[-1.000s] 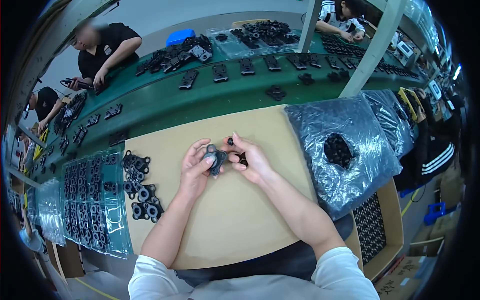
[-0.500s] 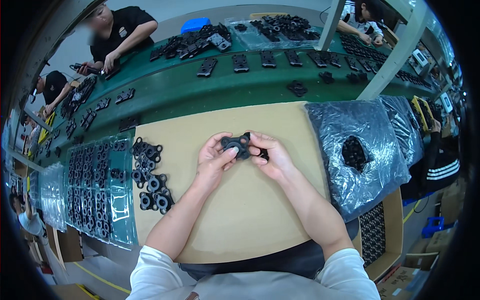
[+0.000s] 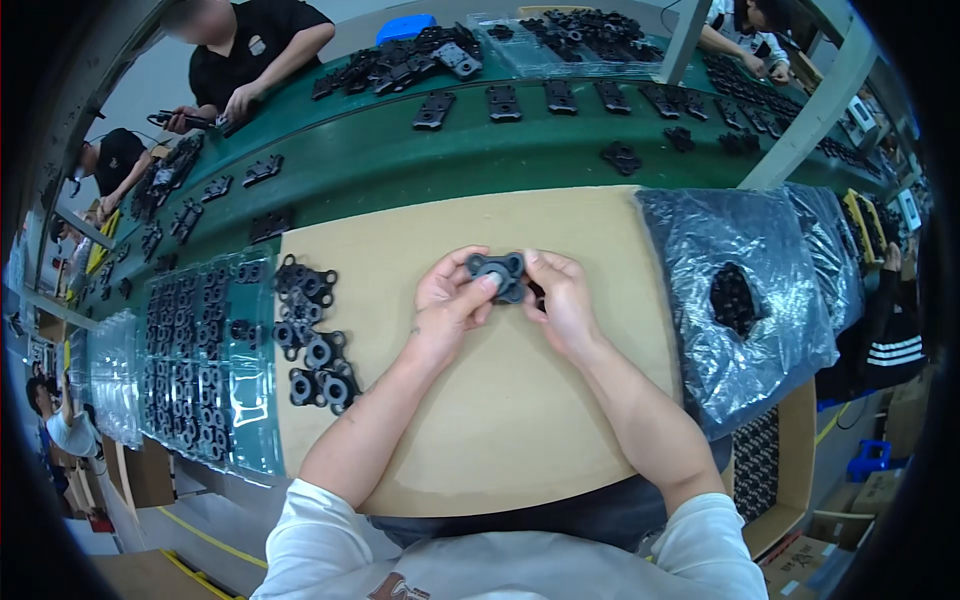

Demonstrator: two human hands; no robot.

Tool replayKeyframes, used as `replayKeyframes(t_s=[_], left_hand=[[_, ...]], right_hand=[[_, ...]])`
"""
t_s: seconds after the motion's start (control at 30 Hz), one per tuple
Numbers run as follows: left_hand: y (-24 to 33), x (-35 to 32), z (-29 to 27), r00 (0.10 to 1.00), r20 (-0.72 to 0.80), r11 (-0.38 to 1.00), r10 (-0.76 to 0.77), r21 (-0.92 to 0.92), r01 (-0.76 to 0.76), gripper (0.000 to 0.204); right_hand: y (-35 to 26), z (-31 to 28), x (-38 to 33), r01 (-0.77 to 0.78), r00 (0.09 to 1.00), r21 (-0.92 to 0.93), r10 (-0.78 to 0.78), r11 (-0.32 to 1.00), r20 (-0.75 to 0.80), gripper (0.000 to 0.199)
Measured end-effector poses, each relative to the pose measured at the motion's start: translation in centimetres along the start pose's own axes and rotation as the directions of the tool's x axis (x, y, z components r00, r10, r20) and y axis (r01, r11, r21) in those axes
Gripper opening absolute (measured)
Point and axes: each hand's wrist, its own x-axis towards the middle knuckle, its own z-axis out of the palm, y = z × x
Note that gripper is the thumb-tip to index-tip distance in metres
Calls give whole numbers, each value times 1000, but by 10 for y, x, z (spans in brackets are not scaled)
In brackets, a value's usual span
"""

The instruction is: The person assembles components by picking up plastic plates and small plugs and fitting the plugs into the holes of the plates by hand.

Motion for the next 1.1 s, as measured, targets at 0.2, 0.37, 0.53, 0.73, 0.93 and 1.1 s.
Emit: replayKeyframes(t_s=[0.2,0.37,0.53,0.73,0.93,1.1], left_hand=[[-9,4,-4,998,61,1000,-30,10,30,36],[-8,5,3,998,54,999,-21,30,19,36],[-6,4,3,999,43,999,-7,38,5,36],[-9,3,-1,998,66,999,-6,45,3,38],[-6,2,7,1000,-12,990,-20,142,22,40],[1,1,4,997,37,987,-66,151,60,42]], right_hand=[[11,0,3,271,959,-169,-280,947,-30,19],[-6,9,-4,130,985,69,-121,989,-123,18],[-15,0,-1,-4,999,136,10,991,-42,19],[-22,-15,0,-103,982,32,97,994,160,21],[-15,-5,0,-115,993,96,114,989,17,20],[-25,-1,-8,14,996,-163,1,986,87,22]])
